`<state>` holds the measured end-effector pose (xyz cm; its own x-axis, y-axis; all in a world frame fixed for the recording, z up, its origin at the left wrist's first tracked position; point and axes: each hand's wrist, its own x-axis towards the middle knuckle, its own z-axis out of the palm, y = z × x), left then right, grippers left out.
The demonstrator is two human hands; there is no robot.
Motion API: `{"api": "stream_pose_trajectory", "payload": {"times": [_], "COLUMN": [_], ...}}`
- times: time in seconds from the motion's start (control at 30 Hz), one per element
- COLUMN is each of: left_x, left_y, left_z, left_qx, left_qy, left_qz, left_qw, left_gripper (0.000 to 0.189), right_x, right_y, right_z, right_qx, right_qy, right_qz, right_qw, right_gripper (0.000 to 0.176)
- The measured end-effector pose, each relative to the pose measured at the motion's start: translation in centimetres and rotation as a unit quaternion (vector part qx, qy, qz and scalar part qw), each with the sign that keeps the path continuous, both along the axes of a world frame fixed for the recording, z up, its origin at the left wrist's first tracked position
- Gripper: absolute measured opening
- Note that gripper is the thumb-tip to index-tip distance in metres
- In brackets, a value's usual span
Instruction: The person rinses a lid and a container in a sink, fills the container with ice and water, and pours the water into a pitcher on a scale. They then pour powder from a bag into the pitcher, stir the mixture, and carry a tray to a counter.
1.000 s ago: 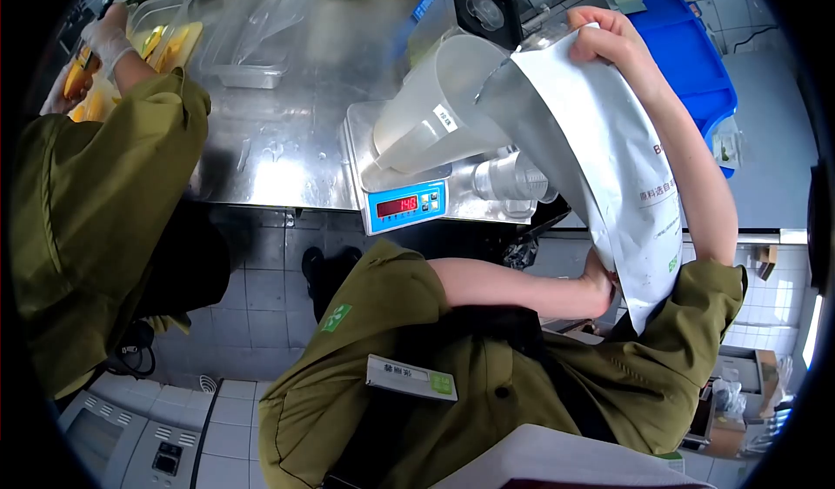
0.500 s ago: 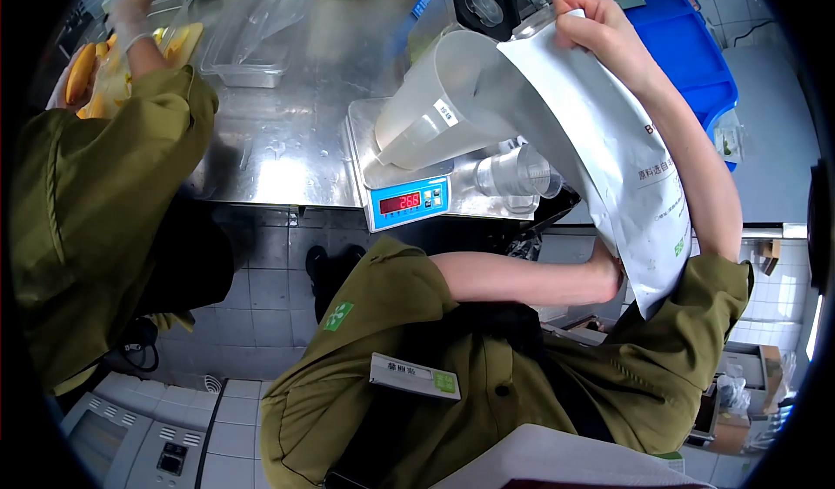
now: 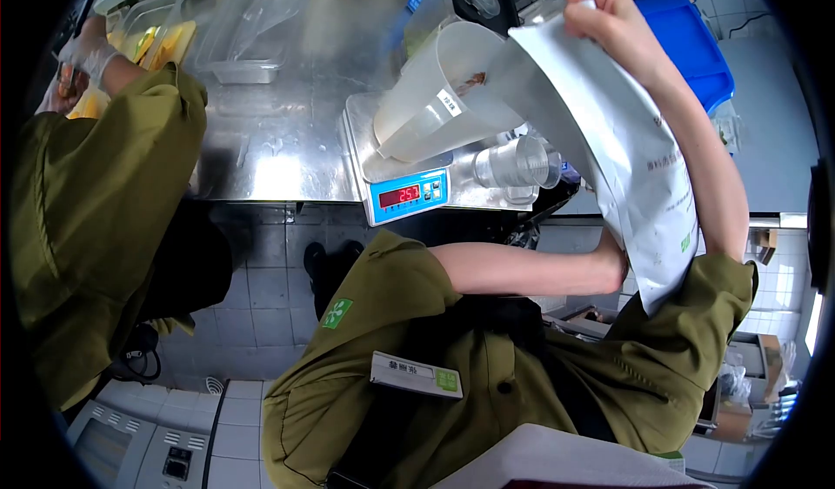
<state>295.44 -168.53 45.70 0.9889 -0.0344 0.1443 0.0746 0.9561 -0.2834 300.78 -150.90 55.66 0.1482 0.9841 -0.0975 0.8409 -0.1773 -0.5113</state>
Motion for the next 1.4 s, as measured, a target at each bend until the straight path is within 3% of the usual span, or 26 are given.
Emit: {"api": "stream_pose_trajectory", "payload": {"times": [0.13,0.3,0.33,0.37,0.47,0.53,0.6,0.7,0.73,0.8,0.87,0.9,1.13,1.2,1.4], "left_x": [-0.5,0.5,0.5,0.4,0.1,-0.3,-0.4,-0.7,-0.8,-0.8,-0.6,-1.9,-1.4,-1.5,-2.3], "left_y": [0.6,-0.5,-0.3,-0.4,-0.7,-0.3,-0.1,0.4,0.4,0.0,-0.6,0.7,-0.5,-0.6,0.1], "left_z": [0.0,-0.9,-0.8,-0.7,-0.7,-0.6,-0.4,-0.2,-0.1,-0.4,-0.9,-0.4,-1.9,-1.9,-1.1], "left_qx": [0.033,-0.039,-0.049,-0.058,0.017,-0.052,0.045,-0.002,0.002,0.028,0.079,0.097,0.111,0.098,0.131], "left_qy": [-0.027,-0.081,-0.085,-0.090,-0.063,-0.081,-0.052,-0.063,-0.049,-0.044,-0.056,-0.007,-0.050,-0.038,0.013], "left_qz": [0.007,-0.023,-0.033,-0.044,0.015,-0.023,0.012,-0.034,-0.032,-0.008,0.037,0.000,0.071,0.052,0.042], "left_qw": [0.999,0.996,0.995,0.993,0.998,0.995,0.998,0.997,0.998,0.999,0.995,0.995,0.990,0.993,0.990], "left_gripper": [0.054,0.056,0.056,0.056,0.054,0.050,0.054,0.052,0.050,0.047,0.045,0.041,0.038,0.038,0.037], "right_x": [-0.1,-1.4,-0.6,-0.8,-0.4,-1.3,-0.2,-0.3,-2.3,-3.7,-2.9,-2.9,-2.8,-3.4,-2.8], "right_y": [-0.1,-1.0,-0.7,-1.1,-1.0,-1.6,-1.2,-1.5,-1.6,-2.1,-2.2,-2.4,-2.9,-3.2,-3.0], "right_z": [0.5,0.3,0.8,0.7,0.8,0.5,0.8,0.5,1.3,1.4,1.0,0.9,0.5,0.7,1.0], "right_qx": [0.013,0.000,0.025,0.007,0.026,-0.001,0.039,0.012,0.025,-0.011,0.044,0.030,0.108,0.040,0.080], "right_qy": [-0.059,-0.003,-0.078,-0.057,-0.072,-0.039,-0.081,-0.040,-0.006,-0.018,0.019,0.008,0.053,0.016,0.023], "right_qz": [0.006,-0.030,0.006,0.003,0.007,0.007,0.015,0.009,-0.076,-0.061,-0.040,-0.041,-0.019,-0.052,-0.054], "right_qw": [0.998,1.000,0.997,0.998,0.997,0.999,0.996,0.999,0.997,0.998,0.998,0.999,0.993,0.998,0.995], "right_gripper": [0.017,0.018,0.019,0.019,0.019,0.019,0.018,0.017,0.014,0.017,0.017,0.017,0.017,0.017,0.019]}}
